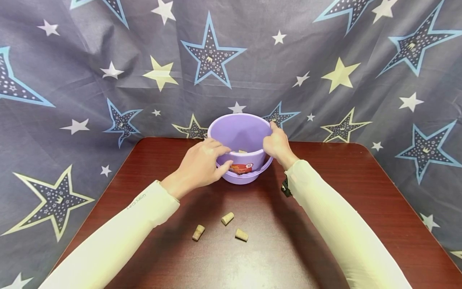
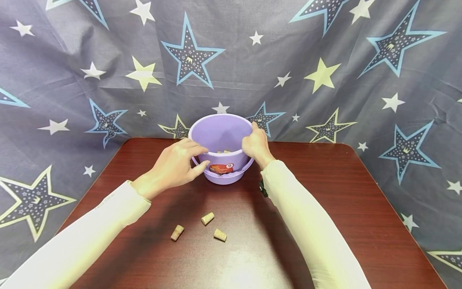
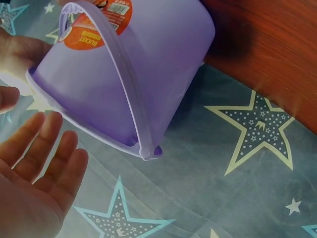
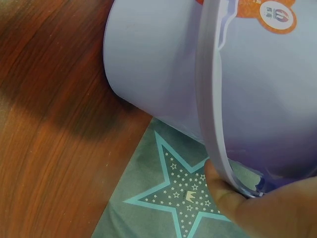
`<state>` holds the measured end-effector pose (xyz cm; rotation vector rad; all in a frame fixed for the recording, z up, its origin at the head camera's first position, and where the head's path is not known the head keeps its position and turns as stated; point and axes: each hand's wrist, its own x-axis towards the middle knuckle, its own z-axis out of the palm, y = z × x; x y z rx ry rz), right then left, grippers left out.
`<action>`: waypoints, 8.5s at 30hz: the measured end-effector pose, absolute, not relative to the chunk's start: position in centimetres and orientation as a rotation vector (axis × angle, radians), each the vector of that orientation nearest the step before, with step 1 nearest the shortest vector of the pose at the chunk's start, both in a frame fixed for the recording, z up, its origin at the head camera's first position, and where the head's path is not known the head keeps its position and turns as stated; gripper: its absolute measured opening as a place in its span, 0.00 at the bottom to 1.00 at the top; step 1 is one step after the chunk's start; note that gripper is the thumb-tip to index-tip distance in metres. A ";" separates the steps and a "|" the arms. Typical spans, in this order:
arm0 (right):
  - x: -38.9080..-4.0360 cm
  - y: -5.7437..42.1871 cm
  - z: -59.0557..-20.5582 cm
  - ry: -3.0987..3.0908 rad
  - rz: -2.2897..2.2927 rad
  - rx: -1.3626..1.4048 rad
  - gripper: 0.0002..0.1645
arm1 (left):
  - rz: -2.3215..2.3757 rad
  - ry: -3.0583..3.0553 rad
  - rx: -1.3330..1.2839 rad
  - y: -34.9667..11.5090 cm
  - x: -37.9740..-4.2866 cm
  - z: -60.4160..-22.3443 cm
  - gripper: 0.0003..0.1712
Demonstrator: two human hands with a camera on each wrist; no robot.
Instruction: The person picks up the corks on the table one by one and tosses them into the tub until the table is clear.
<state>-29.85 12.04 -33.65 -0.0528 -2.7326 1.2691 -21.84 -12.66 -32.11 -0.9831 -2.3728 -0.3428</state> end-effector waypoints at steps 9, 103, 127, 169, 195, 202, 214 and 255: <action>-29.9 12.1 -33.6 -2.731 1.272 -0.054 0.46 | -0.356 -2.367 -1.012 -13.0 -21.3 -32.8 0.17; -29.6 12.0 -33.4 -2.731 1.312 -0.082 0.45 | -0.195 -2.947 -0.901 -11.8 -16.5 -41.5 0.24; -29.7 12.0 -33.4 -2.722 1.311 -0.081 0.45 | -0.187 -2.941 -0.942 -11.5 -16.2 -42.5 0.27; -29.6 12.0 -33.3 -2.741 1.319 -0.087 0.45 | -0.346 -2.832 -0.999 -11.7 -16.8 -38.8 0.08; -29.7 12.1 -33.5 -2.737 1.262 -0.059 0.45 | -0.406 -2.661 -0.972 -11.6 -17.4 -36.0 0.03; -29.7 12.0 -33.4 -2.739 1.264 -0.061 0.45 | -0.452 -2.605 -0.978 -11.5 -17.7 -35.5 0.08; -29.7 12.0 -33.5 -2.739 1.246 -0.060 0.45 | -0.447 -2.546 -0.949 -11.3 -18.0 -34.2 0.05; -29.5 11.9 -33.4 -2.736 1.267 -0.067 0.44 | -0.443 -2.454 -0.847 -10.7 -20.6 -30.3 0.07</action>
